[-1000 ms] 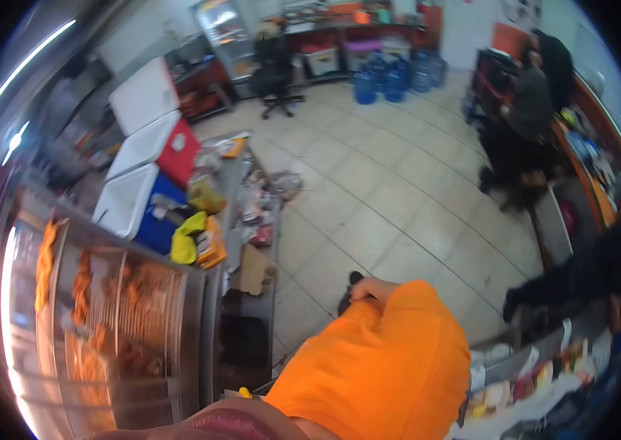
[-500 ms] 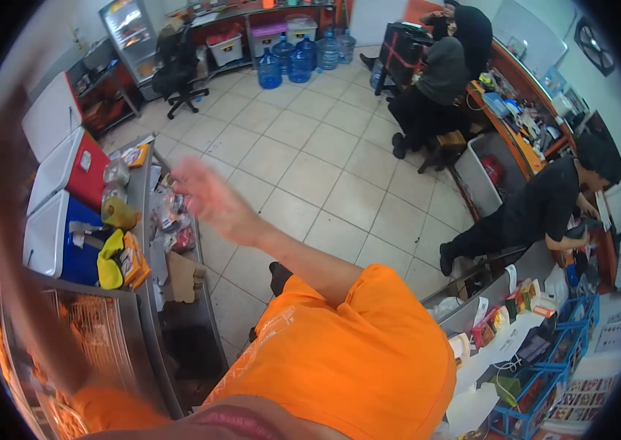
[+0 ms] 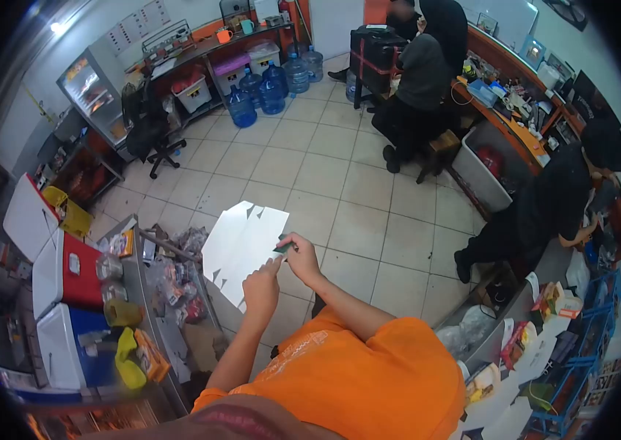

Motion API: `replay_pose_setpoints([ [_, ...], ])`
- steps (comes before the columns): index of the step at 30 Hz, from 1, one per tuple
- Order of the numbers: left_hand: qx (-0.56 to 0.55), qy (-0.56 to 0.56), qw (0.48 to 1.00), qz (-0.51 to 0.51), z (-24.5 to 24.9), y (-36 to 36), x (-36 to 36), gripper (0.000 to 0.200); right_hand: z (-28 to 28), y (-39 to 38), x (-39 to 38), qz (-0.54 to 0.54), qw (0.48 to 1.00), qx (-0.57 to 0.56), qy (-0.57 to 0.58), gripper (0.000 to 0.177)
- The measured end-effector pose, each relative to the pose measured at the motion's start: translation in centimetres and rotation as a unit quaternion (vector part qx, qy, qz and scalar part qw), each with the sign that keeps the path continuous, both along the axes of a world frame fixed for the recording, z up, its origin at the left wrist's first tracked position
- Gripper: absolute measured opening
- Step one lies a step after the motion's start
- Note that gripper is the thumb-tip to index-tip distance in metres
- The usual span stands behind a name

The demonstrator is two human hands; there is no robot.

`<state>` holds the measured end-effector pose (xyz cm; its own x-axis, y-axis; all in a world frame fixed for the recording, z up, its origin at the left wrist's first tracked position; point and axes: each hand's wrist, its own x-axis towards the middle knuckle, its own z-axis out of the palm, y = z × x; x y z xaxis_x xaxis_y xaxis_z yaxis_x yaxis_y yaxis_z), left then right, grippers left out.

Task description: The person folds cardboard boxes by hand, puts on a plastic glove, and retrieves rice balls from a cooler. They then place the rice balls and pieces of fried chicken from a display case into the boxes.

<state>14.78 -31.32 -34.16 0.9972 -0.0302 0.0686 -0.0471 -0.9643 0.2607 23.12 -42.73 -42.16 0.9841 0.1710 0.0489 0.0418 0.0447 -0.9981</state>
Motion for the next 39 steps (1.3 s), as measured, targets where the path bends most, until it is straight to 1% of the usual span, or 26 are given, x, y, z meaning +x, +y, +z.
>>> replay_pose_setpoints([
  [1,-0.011,0.066,0.998,0.009,0.3,0.0,1.8,0.044,-1.0,0.0,2.0,0.009,1.000,0.009,0.014,0.027],
  [2,-0.007,0.065,0.998,0.007,0.0,0.5,4.1,0.044,-0.9,-0.3,4.2,0.006,1.000,0.013,0.013,0.027],
  [4,-0.284,0.077,0.951,-0.090,-0.8,2.7,8.2,0.045,1.0,-1.2,7.7,0.014,0.997,0.036,-0.064,0.025],
  [5,-0.268,-0.054,0.960,-0.051,0.4,3.2,10.6,0.057,2.6,-2.2,9.1,0.010,0.997,0.037,-0.060,0.025],
  [6,-0.260,-0.125,0.957,-0.006,3.6,3.4,12.8,0.066,4.9,-3.5,10.8,0.091,0.992,0.023,-0.086,0.025],
  [7,-0.148,-0.253,0.956,-0.013,6.6,3.8,15.2,0.067,7.4,-4.6,12.4,0.171,0.979,0.007,-0.112,0.024],
  [8,-0.093,-0.279,0.956,-0.007,8.7,4.4,17.9,0.067,10.0,-5.3,13.5,0.211,0.969,-0.050,-0.119,0.023],
  [9,-0.096,-0.275,0.957,-0.009,9.0,5.9,20.6,0.067,11.8,-5.9,14.5,0.208,0.970,-0.052,-0.114,0.023],
  [10,-0.114,-0.062,0.985,-0.117,8.9,7.7,23.0,0.067,13.4,-6.2,15.4,0.252,0.956,-0.082,-0.125,0.022],
  [11,-0.121,0.043,0.976,-0.174,8.1,7.9,24.3,0.068,14.2,-6.5,16.4,0.294,0.939,-0.113,-0.137,0.022],
  [12,-0.128,0.152,0.955,-0.222,7.3,8.1,25.6,0.068,14.2,-6.7,17.3,0.293,0.939,-0.116,-0.136,0.022],
  [14,-0.138,0.092,0.963,-0.214,6.1,6.8,25.7,0.063,13.8,-6.5,19.5,0.206,0.958,-0.036,-0.198,0.018],
  [15,-0.141,0.071,0.964,-0.213,6.0,5.9,25.5,0.062,13.6,-6.4,20.4,0.203,0.958,-0.037,-0.201,0.018],
  [17,-0.009,-0.193,0.965,-0.175,7.7,2.1,23.7,0.052,13.0,-6.5,21.9,0.157,0.973,0.118,-0.117,0.016],
  [18,-0.009,-0.280,0.938,-0.205,7.9,2.5,24.6,0.045,12.1,-6.4,23.1,0.176,0.971,0.112,-0.117,0.013],
  [19,-0.014,-0.282,0.937,-0.205,7.9,3.7,25.8,0.045,11.5,-6.3,23.5,0.175,0.972,0.106,-0.116,0.013],
  [21,-0.194,-0.258,0.898,-0.297,7.6,6.8,28.3,0.045,12.0,-5.0,23.7,0.108,0.973,0.202,0.007,0.012],
  [22,-0.303,-0.270,0.874,-0.267,7.1,6.9,28.8,0.035,12.4,-4.2,23.6,0.105,0.975,0.197,0.005,0.012],
  [24,-0.332,-0.282,0.867,-0.241,5.7,6.9,29.5,0.029,14.1,-2.1,23.2,0.037,0.990,0.065,-0.116,0.021],
  [25,-0.356,-0.289,0.862,-0.216,5.0,6.9,29.7,0.024,14.1,-1.4,23.4,0.036,0.990,0.062,-0.119,0.021],
  [26,-0.359,-0.281,0.869,-0.194,4.4,6.8,29.9,0.020,14.1,-0.9,23.6,0.056,0.970,-0.083,-0.223,0.026],
  [27,-0.362,-0.282,0.866,-0.198,4.1,7.0,30.2,0.020,14.2,-0.3,23.7,0.073,0.918,-0.226,-0.317,0.032],
  [32,-0.387,-0.249,0.872,-0.166,3.3,10.1,32.2,0.021,12.6,3.2,24.7,0.039,0.962,-0.179,-0.203,0.028],
  [34,-0.392,-0.235,0.875,-0.158,3.0,12.0,32.6,0.022,11.5,4.1,25.1,0.097,0.993,0.021,-0.064,0.029],
  [36,-0.455,-0.206,0.855,-0.141,2.8,13.9,33.2,0.020,11.2,5.2,25.0,0.107,0.992,0.023,-0.070,0.031],
  [39,-0.465,-0.218,0.849,-0.126,3.3,15.1,33.4,0.021,11.7,7.4,25.1,0.113,0.988,0.012,-0.103,0.028],
])
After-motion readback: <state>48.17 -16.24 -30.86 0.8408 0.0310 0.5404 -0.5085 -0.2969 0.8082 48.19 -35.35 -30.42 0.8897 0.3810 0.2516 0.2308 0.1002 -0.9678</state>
